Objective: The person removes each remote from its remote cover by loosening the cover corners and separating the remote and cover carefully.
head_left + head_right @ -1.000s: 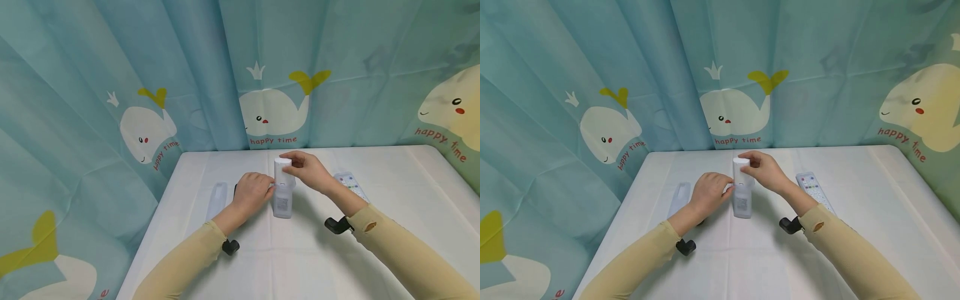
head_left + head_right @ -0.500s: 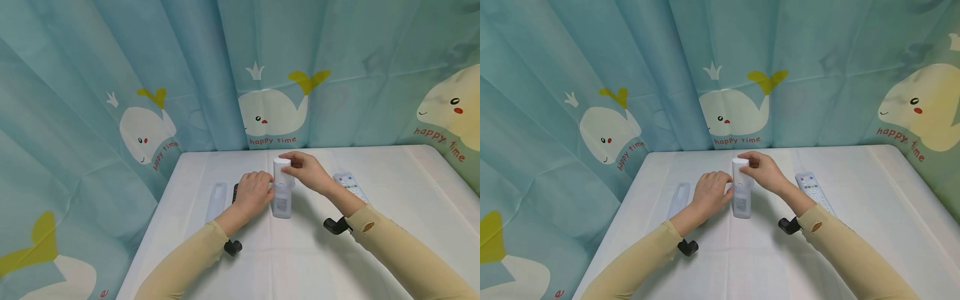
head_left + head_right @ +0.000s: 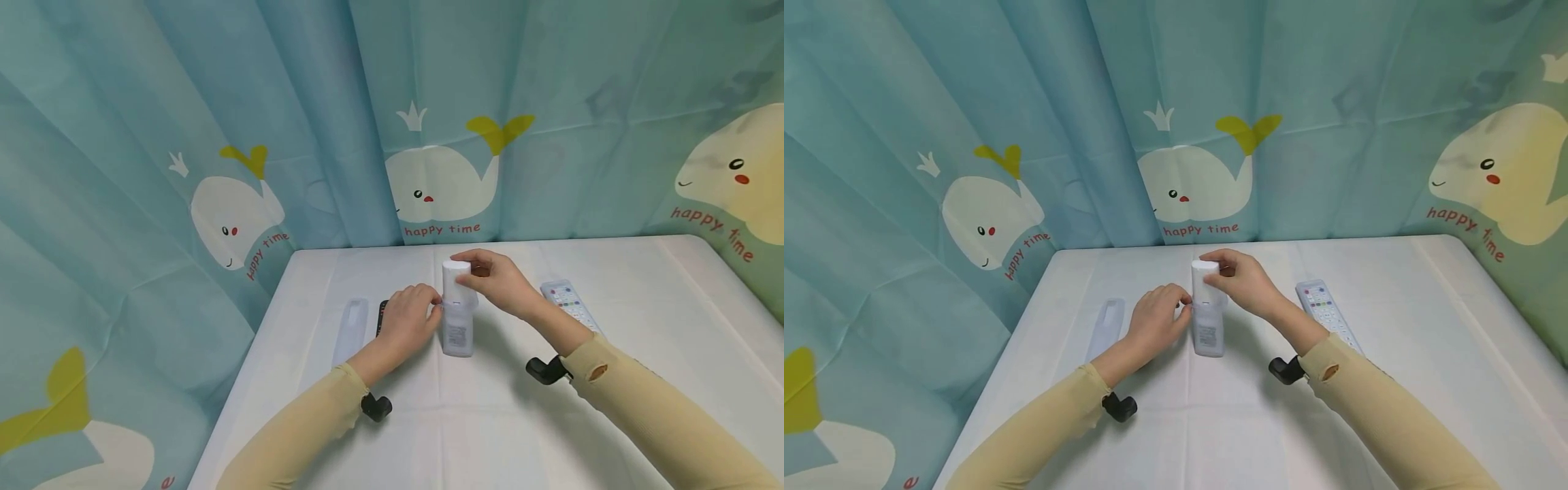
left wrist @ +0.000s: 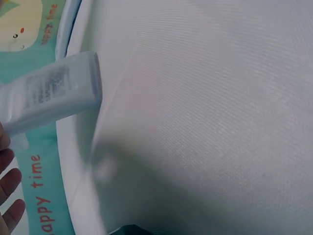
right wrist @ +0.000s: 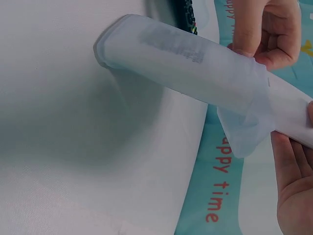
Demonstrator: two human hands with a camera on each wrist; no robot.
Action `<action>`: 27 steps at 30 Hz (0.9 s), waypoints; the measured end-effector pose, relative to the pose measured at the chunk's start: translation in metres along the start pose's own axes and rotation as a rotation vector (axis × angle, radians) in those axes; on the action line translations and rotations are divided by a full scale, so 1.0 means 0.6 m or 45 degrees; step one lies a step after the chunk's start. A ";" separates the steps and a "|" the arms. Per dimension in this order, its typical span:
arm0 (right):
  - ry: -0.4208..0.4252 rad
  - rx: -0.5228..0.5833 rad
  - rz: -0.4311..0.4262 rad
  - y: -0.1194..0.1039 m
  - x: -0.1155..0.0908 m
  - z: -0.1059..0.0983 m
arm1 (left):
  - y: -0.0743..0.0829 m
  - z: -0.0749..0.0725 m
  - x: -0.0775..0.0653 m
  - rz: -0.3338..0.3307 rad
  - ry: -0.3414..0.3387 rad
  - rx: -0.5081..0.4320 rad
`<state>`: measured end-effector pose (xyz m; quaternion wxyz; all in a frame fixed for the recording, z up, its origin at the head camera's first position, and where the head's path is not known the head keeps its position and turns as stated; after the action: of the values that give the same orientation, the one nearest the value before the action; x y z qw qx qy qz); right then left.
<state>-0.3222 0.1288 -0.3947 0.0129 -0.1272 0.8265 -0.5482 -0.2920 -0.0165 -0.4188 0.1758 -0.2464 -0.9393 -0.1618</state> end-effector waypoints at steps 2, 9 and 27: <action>0.003 -0.001 -0.002 -0.001 0.000 0.000 | 0.000 -0.003 0.000 0.007 0.024 -0.006; 0.031 -0.005 -0.021 0.000 -0.003 -0.003 | 0.007 -0.008 0.002 0.063 0.039 -0.001; 0.073 -0.044 -0.020 0.010 0.001 -0.004 | 0.015 -0.004 -0.011 0.125 -0.082 0.057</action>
<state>-0.3245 0.1333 -0.3993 -0.0172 -0.1181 0.8348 -0.5375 -0.2816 -0.0126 -0.4176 0.1588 -0.2931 -0.9346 -0.1239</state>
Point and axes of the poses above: each hand's wrist, its own x-axis towards the middle knuckle, its own z-axis out of the palm, y = z × x, the point moved 10 cm from there along x, towards the middle knuckle, and after that the axes turned 4 degrees about y, right-handed, at the moved point
